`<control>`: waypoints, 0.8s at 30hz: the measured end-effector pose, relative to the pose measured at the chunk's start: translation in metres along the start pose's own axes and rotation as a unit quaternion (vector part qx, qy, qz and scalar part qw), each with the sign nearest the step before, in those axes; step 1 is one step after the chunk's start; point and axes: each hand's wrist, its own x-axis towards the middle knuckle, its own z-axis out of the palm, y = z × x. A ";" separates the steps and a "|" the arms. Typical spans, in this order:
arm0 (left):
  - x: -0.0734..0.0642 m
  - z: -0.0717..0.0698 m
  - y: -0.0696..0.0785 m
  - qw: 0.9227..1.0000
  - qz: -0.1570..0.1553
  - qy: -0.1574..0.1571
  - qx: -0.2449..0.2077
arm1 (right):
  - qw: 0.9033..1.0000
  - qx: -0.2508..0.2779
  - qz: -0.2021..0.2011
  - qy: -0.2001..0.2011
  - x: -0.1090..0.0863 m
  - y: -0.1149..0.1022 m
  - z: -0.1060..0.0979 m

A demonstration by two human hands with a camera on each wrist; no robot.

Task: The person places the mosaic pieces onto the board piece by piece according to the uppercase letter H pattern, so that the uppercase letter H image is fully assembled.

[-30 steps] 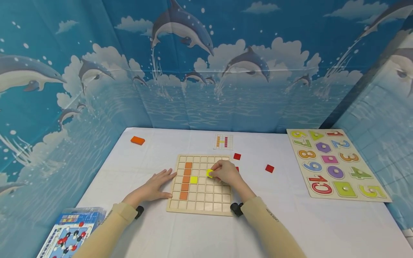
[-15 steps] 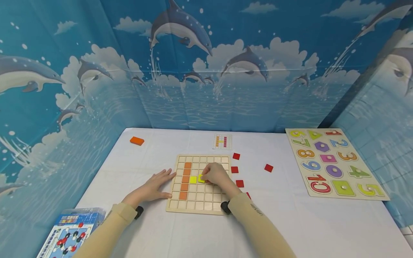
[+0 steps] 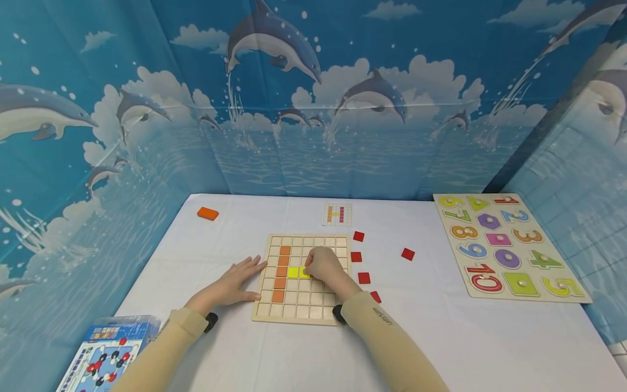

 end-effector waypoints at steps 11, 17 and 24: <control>0.001 0.000 0.000 1.000 -0.009 -0.003 0.006 | 1.000 -0.001 -0.011 0.001 -0.003 0.001 -0.001; 0.000 0.001 0.001 1.000 -0.012 -0.006 0.004 | 0.999 0.027 -0.021 -0.018 -0.011 0.007 -0.018; 0.000 -0.001 0.002 1.000 -0.014 -0.006 0.009 | 0.998 0.028 -0.054 -0.032 -0.025 0.022 -0.049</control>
